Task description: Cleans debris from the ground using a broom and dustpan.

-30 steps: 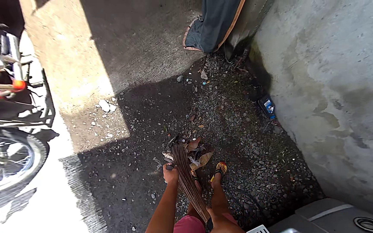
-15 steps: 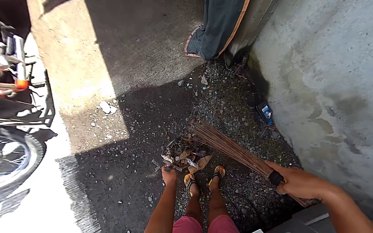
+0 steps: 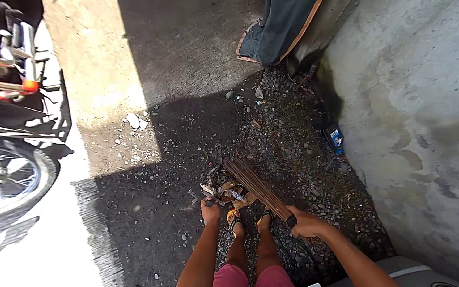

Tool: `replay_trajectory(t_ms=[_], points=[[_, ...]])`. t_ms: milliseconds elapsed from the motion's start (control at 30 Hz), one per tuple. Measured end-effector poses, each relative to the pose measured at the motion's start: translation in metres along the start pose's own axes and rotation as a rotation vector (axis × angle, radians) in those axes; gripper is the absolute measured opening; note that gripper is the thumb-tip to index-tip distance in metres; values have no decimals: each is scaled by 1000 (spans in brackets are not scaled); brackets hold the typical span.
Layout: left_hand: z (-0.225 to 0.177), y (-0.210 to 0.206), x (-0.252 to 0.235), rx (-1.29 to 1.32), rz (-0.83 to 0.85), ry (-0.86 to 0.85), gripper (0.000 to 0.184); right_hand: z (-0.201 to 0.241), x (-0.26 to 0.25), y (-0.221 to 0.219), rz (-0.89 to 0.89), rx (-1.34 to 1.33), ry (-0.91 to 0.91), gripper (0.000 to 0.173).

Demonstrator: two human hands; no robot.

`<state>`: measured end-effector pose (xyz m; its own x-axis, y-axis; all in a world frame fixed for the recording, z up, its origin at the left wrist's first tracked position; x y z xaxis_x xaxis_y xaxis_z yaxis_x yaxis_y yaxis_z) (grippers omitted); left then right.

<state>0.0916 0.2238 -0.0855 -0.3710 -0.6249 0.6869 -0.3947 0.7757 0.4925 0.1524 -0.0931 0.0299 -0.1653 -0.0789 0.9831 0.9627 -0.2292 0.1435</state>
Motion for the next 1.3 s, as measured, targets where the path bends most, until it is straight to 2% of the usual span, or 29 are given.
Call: replay_trajectory(t_ms=[100,167,233,300,400,467,533,600,700,800,933,1100,1200,1300], points=[[-2,0,0,-16,12,0,45,-44,66,33,-64,-88,-16,104],[-1,-1,1,-11,12,-2,45,-65,86,47,-130,-117,-31,101],[1,0,2,-24,13,3,44,-75,78,50,-190,-176,-60,99],[1,1,2,-24,19,3,44,-75,48,37,-238,-330,-81,98],[-2,0,3,-19,16,-3,44,-43,6,-19,-269,-682,-75,94],[-1,1,5,-14,13,-7,44,-9,-12,-77,-188,-810,-57,94],[0,0,5,-16,14,-18,43,24,-18,-136,-28,-756,-27,99],[0,-1,5,-38,15,-15,42,53,-8,-179,145,-557,-6,105],[1,1,3,-69,8,2,41,74,19,-204,281,-350,48,105],[0,-2,3,-44,8,0,40,63,38,-191,297,-270,64,100],[-2,-2,4,-26,2,4,42,16,55,-142,222,-172,4,100],[3,11,2,97,-109,41,40,-36,96,-30,59,6,-90,97],[2,13,2,204,-158,80,42,-31,115,21,-46,90,-106,96],[-4,5,3,257,-164,132,46,-8,91,49,-144,57,-74,95]])
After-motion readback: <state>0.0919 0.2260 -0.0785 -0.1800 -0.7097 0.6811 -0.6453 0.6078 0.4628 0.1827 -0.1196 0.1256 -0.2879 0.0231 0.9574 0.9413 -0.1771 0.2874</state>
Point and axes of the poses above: each hand's wrist, its own x-axis away from the middle knuckle, its own y-axis out of the back of the hand, z = x × y, the point moved 3 cm from there along -x, towards the middle knuckle, and after that the axes turned 1 degree about z, right-handed, at the moved point
